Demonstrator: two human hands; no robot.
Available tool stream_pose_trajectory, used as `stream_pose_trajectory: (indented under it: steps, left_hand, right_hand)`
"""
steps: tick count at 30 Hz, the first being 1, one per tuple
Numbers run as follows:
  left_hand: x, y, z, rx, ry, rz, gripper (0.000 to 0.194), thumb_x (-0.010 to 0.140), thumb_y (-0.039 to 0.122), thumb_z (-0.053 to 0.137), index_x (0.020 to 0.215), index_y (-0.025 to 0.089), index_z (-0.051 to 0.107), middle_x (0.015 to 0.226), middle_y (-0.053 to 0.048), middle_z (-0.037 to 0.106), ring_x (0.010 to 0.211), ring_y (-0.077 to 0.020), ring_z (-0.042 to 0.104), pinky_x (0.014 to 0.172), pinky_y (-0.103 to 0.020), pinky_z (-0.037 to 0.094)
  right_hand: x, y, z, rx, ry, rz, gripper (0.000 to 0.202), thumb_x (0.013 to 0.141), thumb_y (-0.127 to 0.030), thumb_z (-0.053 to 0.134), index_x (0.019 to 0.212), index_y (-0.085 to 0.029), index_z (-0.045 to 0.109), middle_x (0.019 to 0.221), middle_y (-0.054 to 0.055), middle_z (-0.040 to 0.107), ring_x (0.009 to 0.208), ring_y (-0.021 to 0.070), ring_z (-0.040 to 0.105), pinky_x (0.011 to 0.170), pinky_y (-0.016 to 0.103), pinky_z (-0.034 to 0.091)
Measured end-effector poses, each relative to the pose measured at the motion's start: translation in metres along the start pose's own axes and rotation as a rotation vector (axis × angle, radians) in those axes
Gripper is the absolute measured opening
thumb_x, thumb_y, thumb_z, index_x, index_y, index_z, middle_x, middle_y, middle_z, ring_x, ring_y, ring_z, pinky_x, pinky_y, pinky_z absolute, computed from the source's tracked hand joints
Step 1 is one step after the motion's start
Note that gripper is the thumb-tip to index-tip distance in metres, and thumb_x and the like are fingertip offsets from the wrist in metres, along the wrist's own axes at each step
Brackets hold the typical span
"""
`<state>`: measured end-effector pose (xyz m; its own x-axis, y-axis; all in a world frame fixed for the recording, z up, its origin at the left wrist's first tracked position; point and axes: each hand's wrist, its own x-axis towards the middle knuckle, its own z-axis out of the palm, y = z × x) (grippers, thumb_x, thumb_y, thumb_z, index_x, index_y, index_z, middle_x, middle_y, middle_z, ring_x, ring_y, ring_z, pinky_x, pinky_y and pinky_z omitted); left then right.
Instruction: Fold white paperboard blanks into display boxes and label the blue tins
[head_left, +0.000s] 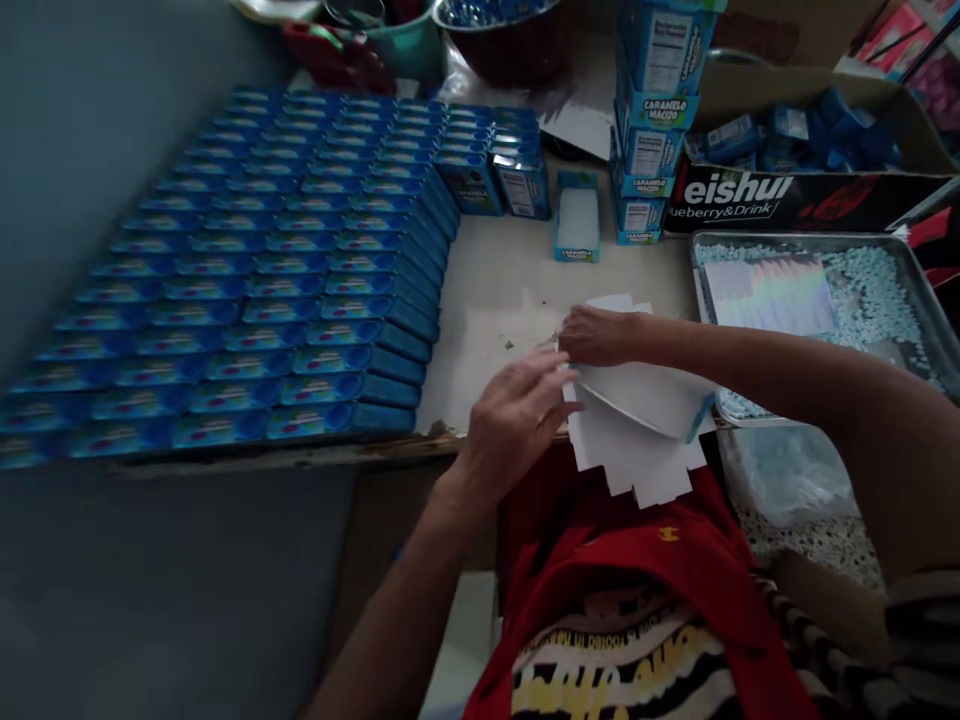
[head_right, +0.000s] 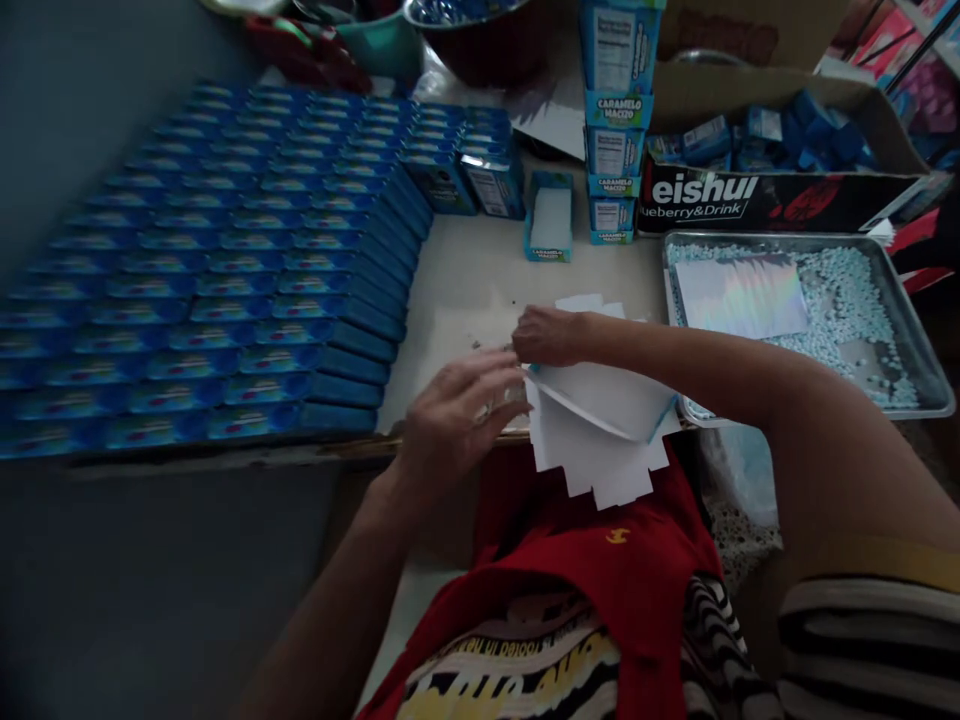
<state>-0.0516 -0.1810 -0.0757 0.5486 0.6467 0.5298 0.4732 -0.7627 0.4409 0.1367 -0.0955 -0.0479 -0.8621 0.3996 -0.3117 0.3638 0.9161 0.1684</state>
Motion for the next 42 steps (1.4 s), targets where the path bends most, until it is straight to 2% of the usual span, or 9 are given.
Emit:
stream_pose_trajectory:
  steps: [3, 7, 11, 13, 17, 21, 27, 38, 42]
  left_hand:
    - [-0.009, 0.000, 0.010, 0.164, -0.088, 0.336, 0.025, 0.100, 0.019, 0.067, 0.125, 0.022, 0.067, 0.124, -0.009, 0.076, 0.128, -0.0265, 0.067, 0.108, -0.040, 0.054]
    - [-0.004, 0.012, 0.046, 0.227, -0.054, 0.299, 0.019, 0.101, 0.009, 0.054, 0.098, 0.020, 0.070, 0.089, -0.006, 0.074, 0.090, -0.0224, 0.069, 0.089, -0.037, 0.054]
    - [0.016, 0.025, 0.062, 0.195, -0.220, 0.084, 0.022, 0.102, 0.012, 0.048, 0.096, 0.019, 0.067, 0.090, -0.009, 0.073, 0.089, -0.0257, 0.067, 0.082, -0.040, 0.048]
    - [0.032, 0.024, 0.065, 0.166, -0.342, -0.052, 0.022, 0.104, 0.017, 0.047, 0.094, 0.019, 0.066, 0.091, -0.009, 0.072, 0.090, -0.0270, 0.068, 0.080, -0.040, 0.046]
    - [0.059, 0.012, 0.068, 0.056, -0.661, -0.312, 0.021, 0.107, 0.027, 0.049, 0.095, 0.020, 0.065, 0.090, -0.008, 0.073, 0.085, -0.0250, 0.068, 0.076, -0.035, 0.045]
    - [0.044, 0.011, 0.066, 0.142, -0.438, -0.296, 0.019, 0.103, 0.033, 0.060, 0.113, 0.018, 0.067, 0.119, -0.014, 0.070, 0.112, -0.0303, 0.064, 0.096, -0.042, 0.049]
    - [-0.001, 0.026, 0.077, 0.345, -0.428, -0.077, 0.032, 0.102, 0.041, 0.061, 0.123, 0.018, 0.068, 0.123, -0.018, 0.067, 0.112, -0.0352, 0.057, 0.098, -0.050, 0.044]
    - [0.017, 0.006, 0.084, 0.388, -0.464, -0.022, 0.032, 0.107, 0.045, 0.053, 0.094, 0.020, 0.069, 0.092, -0.010, 0.070, 0.093, -0.0285, 0.062, 0.075, -0.040, 0.040]
    - [0.029, -0.009, 0.071, 0.205, -0.460, 0.082, 0.023, 0.103, 0.039, 0.061, 0.092, 0.021, 0.069, 0.091, -0.009, 0.068, 0.095, -0.0259, 0.062, 0.081, -0.037, 0.046]
  right_hand:
    - [0.018, 0.008, -0.006, -0.046, 0.034, -0.048, 0.027, 0.101, -0.013, 0.052, 0.083, -0.021, 0.071, 0.088, 0.004, 0.074, 0.090, 0.0206, 0.065, 0.089, 0.037, 0.043]
    - [-0.025, 0.003, -0.021, 0.068, 0.241, 0.211, 0.021, 0.103, -0.014, 0.053, 0.099, -0.022, 0.072, 0.102, 0.003, 0.070, 0.103, 0.0212, 0.060, 0.093, 0.037, 0.044]
    - [-0.112, -0.069, -0.006, 0.145, 0.644, 0.771, 0.019, 0.106, -0.019, 0.054, 0.114, -0.021, 0.071, 0.104, 0.006, 0.068, 0.101, 0.0223, 0.058, 0.092, 0.039, 0.049]
    - [-0.136, -0.117, 0.020, 0.117, 0.707, 0.829, 0.023, 0.104, -0.015, 0.055, 0.119, -0.021, 0.071, 0.109, 0.008, 0.070, 0.104, 0.0232, 0.060, 0.091, 0.038, 0.051]
    - [-0.134, -0.167, 0.077, 0.083, 0.650, 0.917, 0.041, 0.105, -0.010, 0.046, 0.140, -0.018, 0.064, 0.137, 0.015, 0.067, 0.139, 0.0296, 0.051, 0.116, 0.049, 0.045]
    - [-0.120, -0.156, 0.093, 0.201, 0.575, 0.950, 0.041, 0.107, -0.015, 0.044, 0.144, -0.014, 0.061, 0.138, 0.016, 0.065, 0.137, 0.0302, 0.050, 0.114, 0.047, 0.045]
    - [-0.122, -0.136, 0.080, 0.245, 0.335, 0.911, 0.021, 0.108, -0.026, 0.047, 0.111, -0.021, 0.067, 0.108, 0.010, 0.067, 0.101, 0.0284, 0.053, 0.088, 0.043, 0.041]
    - [-0.095, -0.122, 0.057, 0.423, 0.013, 1.052, 0.046, 0.113, -0.048, 0.031, 0.114, -0.014, 0.062, 0.106, 0.018, 0.070, 0.102, 0.0310, 0.066, 0.076, 0.037, 0.045]
    - [-0.132, -0.113, 0.019, 0.680, -0.023, 0.779, 0.032, 0.110, -0.038, 0.050, 0.121, -0.014, 0.067, 0.114, 0.016, 0.077, 0.102, 0.0261, 0.073, 0.081, 0.034, 0.052]
